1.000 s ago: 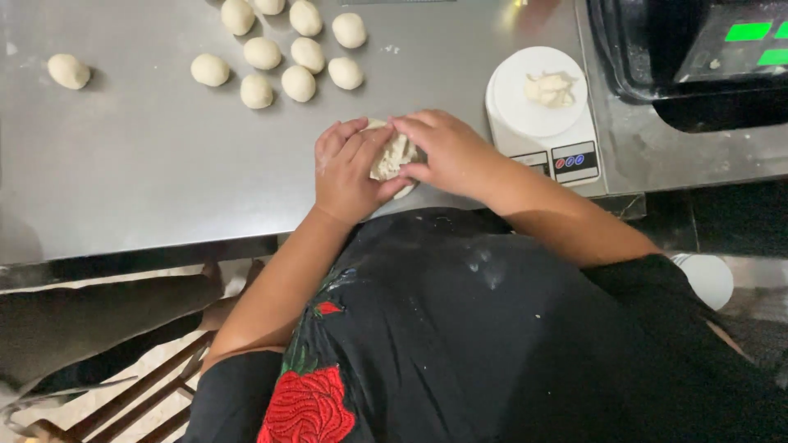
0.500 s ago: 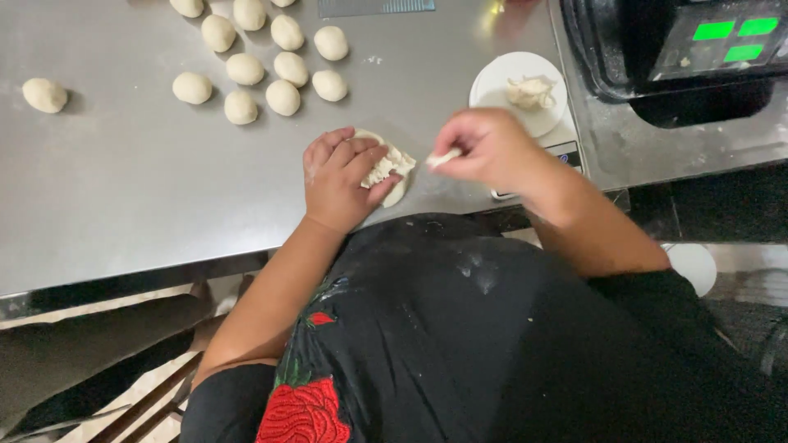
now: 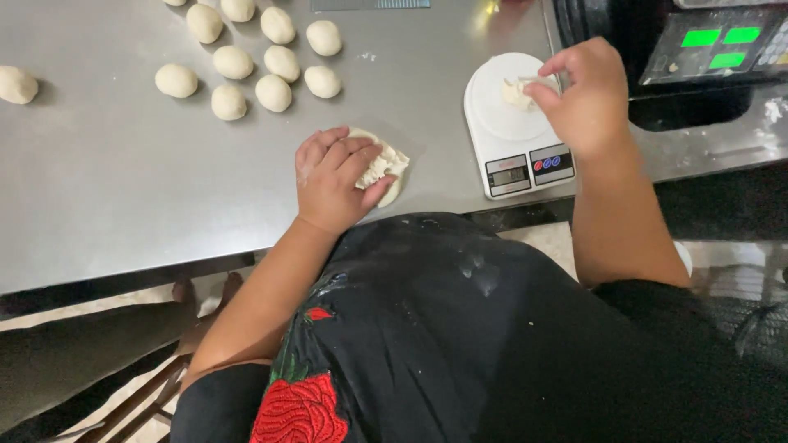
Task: Portioning dough, shaping it into small balls, and weighing them on a digital scale for consistency.
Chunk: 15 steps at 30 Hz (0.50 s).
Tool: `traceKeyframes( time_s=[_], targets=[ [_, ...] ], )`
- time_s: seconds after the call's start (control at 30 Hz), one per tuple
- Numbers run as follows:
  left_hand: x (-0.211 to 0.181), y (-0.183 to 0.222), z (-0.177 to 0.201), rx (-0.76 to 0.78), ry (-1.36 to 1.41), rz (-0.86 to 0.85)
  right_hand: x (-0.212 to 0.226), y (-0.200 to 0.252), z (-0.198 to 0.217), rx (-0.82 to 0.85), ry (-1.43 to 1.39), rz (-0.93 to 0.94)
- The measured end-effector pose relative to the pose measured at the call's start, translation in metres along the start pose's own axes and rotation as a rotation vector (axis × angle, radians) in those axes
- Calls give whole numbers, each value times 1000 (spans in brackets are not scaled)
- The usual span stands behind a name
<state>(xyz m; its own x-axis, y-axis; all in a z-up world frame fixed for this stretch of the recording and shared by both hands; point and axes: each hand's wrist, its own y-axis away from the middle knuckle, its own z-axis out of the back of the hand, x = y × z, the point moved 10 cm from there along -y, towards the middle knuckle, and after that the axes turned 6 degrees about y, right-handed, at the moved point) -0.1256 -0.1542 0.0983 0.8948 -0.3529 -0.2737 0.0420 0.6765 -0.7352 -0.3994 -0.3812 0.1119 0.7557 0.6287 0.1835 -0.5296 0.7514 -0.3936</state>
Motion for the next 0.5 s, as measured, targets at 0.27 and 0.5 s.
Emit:
traceKeyframes(
  time_s=[0.27, 0.5],
  targets=[
    [-4, -1, 4, -3, 7, -1, 104, 9, 18, -79, -306, 201],
    [4, 8, -3, -5, 88, 28, 209, 41, -76, 149, -401, 409]
  ],
)
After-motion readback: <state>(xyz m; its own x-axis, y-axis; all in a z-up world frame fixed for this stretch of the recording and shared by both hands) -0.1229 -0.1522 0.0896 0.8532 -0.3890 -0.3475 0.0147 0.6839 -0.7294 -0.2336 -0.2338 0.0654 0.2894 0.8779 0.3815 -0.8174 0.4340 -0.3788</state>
